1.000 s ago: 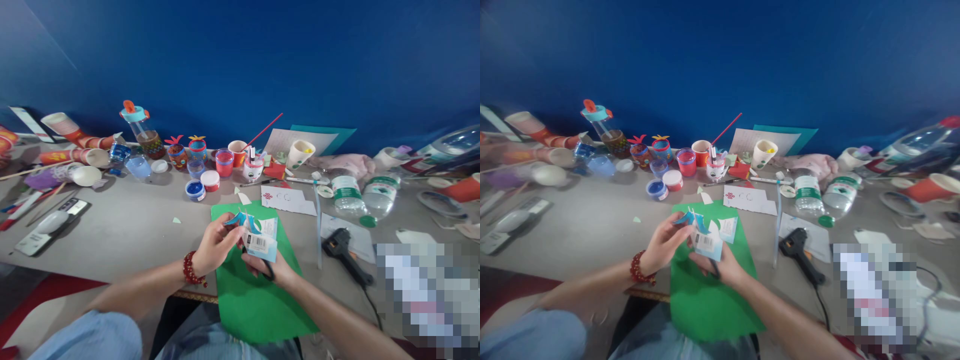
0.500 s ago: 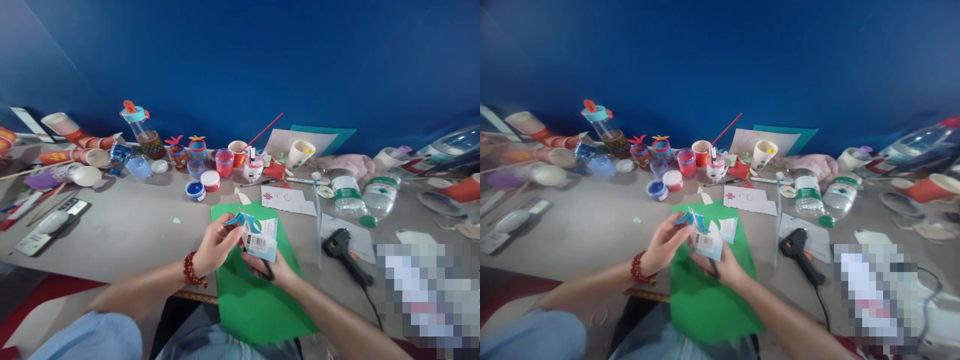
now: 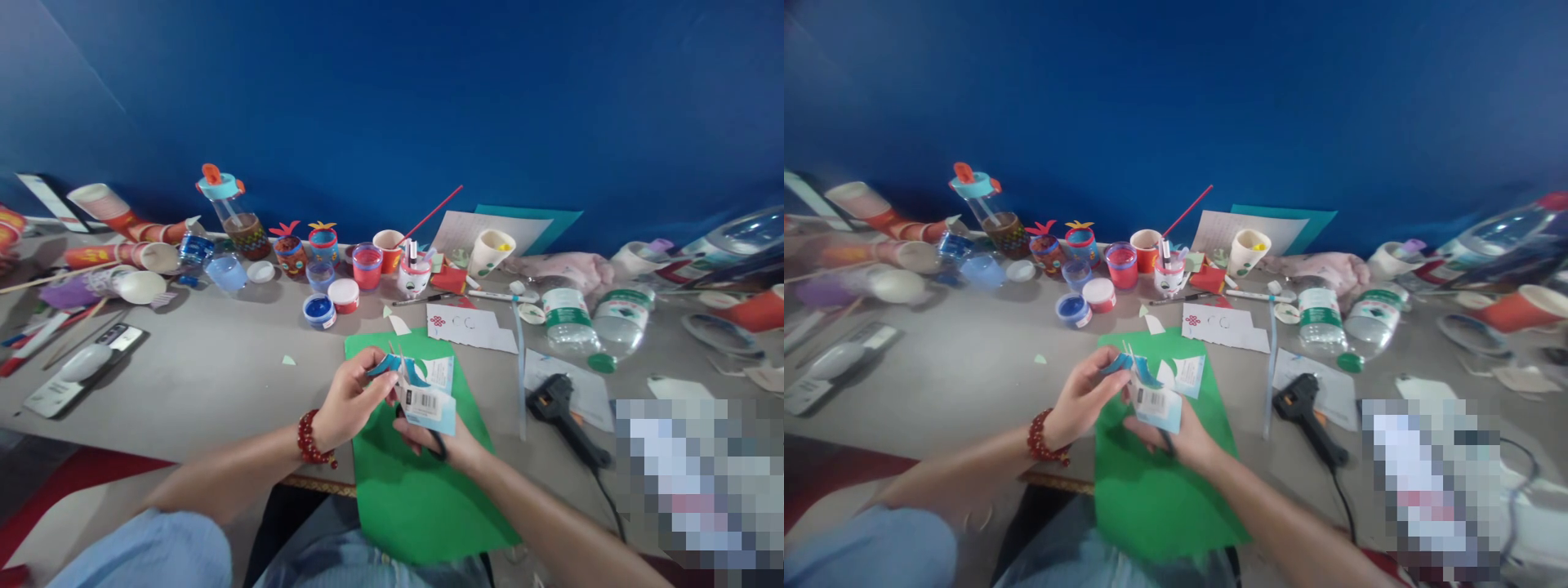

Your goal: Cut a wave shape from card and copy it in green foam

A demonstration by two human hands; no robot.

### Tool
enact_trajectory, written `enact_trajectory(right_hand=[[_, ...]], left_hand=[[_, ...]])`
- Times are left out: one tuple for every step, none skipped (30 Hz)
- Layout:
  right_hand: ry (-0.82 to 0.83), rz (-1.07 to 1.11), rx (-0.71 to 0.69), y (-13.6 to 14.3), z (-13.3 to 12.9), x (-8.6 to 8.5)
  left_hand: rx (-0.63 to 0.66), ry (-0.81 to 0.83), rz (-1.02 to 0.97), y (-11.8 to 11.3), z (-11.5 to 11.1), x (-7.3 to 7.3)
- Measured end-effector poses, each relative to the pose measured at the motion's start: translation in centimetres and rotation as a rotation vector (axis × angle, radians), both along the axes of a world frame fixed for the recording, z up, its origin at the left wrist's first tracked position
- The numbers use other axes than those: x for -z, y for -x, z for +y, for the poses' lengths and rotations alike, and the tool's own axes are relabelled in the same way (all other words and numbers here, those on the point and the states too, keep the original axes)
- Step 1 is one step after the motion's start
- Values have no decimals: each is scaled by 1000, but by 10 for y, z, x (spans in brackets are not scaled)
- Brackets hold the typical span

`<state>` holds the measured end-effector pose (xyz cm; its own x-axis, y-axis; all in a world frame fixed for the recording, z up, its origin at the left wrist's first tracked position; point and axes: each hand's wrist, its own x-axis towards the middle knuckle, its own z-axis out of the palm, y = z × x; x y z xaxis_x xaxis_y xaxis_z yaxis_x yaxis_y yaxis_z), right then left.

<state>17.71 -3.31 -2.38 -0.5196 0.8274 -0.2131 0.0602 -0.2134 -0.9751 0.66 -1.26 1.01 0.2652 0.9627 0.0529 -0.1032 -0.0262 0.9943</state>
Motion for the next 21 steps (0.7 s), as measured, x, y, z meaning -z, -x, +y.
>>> enact_trajectory(right_hand=[[-2, -7, -4, -1, 0, 0], [-2, -13, -8, -1, 0, 0], [0, -18, -7, -1, 0, 0], [2, -21, -5, -1, 0, 0], [2, -20, 0, -1, 0, 0], [3, -18, 6, -1, 0, 0], [4, -18, 15, 0, 0, -1], [4, -17, 23, 1, 0, -1], [4, -16, 29, 1, 0, -2], [3, -12, 33, 2, -1, -2], [2, -8, 36, 3, -1, -2], [0, -3, 41, 4, -1, -2], [-4, 4, 45, 5, -1, -1], [-11, 9, 48, 5, -1, 1], [-16, 14, 52, 5, -1, 2], [-19, 19, 54, 6, -2, 4], [-21, 23, 58, 6, -2, 5], [-22, 29, 61, 6, -2, 6], [-21, 35, 65, 6, -3, 8], [-21, 38, 69, 6, -3, 9], [-24, 39, 70, 6, -3, 10]], left_hand=[[1, -2, 5, 0, 0, 0], [0, -4, 9, 0, 0, 1], [0, -5, 14, 0, 0, 1], [-2, -6, 18, 0, 0, 1], [-4, -6, 21, 0, 0, 0], [-5, -5, 22, 0, 0, 0], [-4, -2, 23, 0, 0, -1], [-5, 1, 24, 0, 0, -2], [-6, 4, 24, 0, 0, -3], [-6, 6, 25, 0, 0, -3], [-7, 9, 28, -1, -1, -4], [-8, 10, 30, -1, -1, -4], [-8, 9, 33, -1, -1, -4], [-9, 7, 36, -1, -1, -3], [-9, 6, 39, -1, -1, -2], [-9, 3, 40, -1, -1, -1], [-7, 0, 41, -1, 0, 0], [-5, -4, 40, -1, 0, 0], [-3, -7, 39, -1, 0, 1], [-1, -10, 37, -1, 0, 1], [-1, -11, 36, -1, 0, 2]])
